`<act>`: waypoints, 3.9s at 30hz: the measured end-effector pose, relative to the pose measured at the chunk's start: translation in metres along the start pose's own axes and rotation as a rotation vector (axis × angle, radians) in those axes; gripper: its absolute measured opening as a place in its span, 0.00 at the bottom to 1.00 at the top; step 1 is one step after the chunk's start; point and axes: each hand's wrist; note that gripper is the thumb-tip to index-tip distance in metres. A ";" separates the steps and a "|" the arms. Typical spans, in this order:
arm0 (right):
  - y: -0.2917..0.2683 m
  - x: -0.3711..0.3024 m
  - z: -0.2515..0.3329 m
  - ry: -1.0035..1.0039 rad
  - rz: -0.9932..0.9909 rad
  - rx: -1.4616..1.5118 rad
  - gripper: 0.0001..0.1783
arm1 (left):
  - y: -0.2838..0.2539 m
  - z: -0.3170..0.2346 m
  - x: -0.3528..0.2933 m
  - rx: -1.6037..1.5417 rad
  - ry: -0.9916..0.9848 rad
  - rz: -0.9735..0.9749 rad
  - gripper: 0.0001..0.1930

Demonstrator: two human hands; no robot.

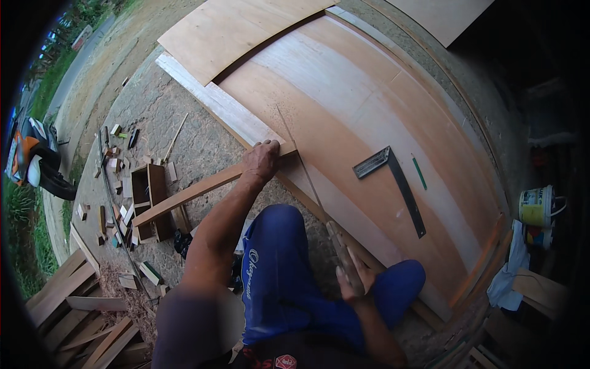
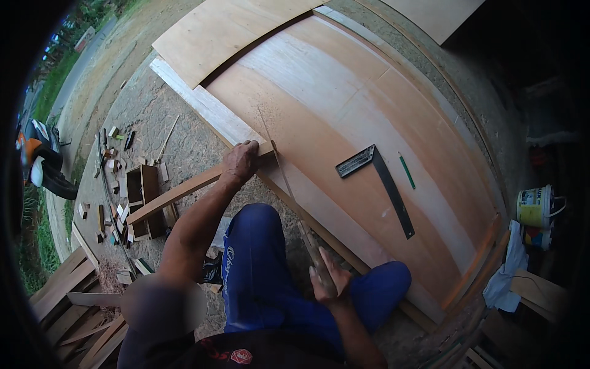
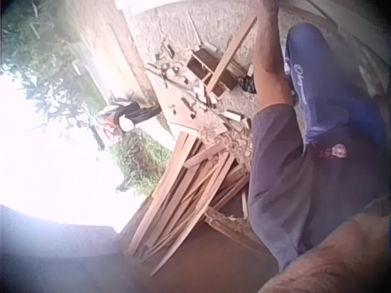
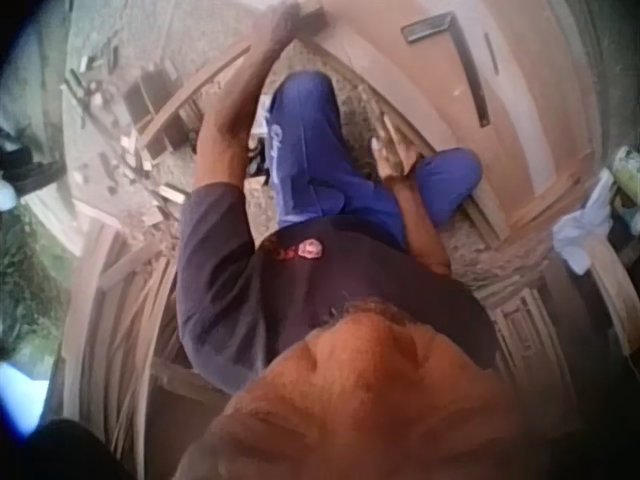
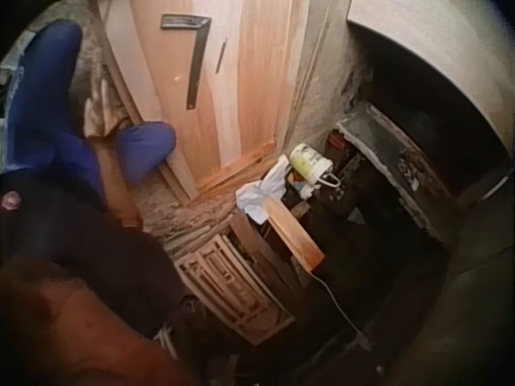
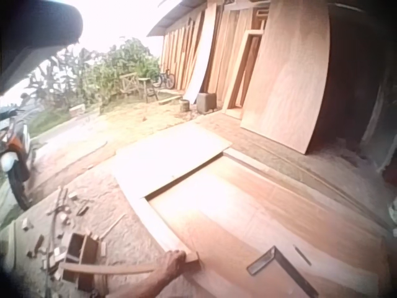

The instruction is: The person hammers nails into a wooden frame using a hammer and metal ruler. They then measure and mark a large plywood sheet with a pencil and square, and cut a wooden plank with a hand saw. The person continues to measure and mark the plank for further assembly.

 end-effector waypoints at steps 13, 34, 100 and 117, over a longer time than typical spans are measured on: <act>-0.031 -0.053 0.002 0.204 0.107 0.141 0.29 | 0.009 0.002 -0.003 0.006 0.022 -0.061 0.09; 0.079 0.115 -0.008 0.088 0.026 0.253 0.30 | 0.007 0.007 -0.001 0.007 -0.009 -0.061 0.08; 0.008 -0.023 -0.038 0.024 0.061 0.077 0.32 | -0.002 0.001 -0.006 0.048 -0.063 0.019 0.06; 0.078 0.084 -0.049 -0.002 -0.007 0.194 0.31 | 0.001 -0.005 0.010 0.063 -0.013 -0.038 0.07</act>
Point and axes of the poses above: each hand's wrist, its own x-axis towards the middle knuckle, its own y-axis out of the palm, z = x × y, and after that the axes turned 9 degrees about y, right-handed
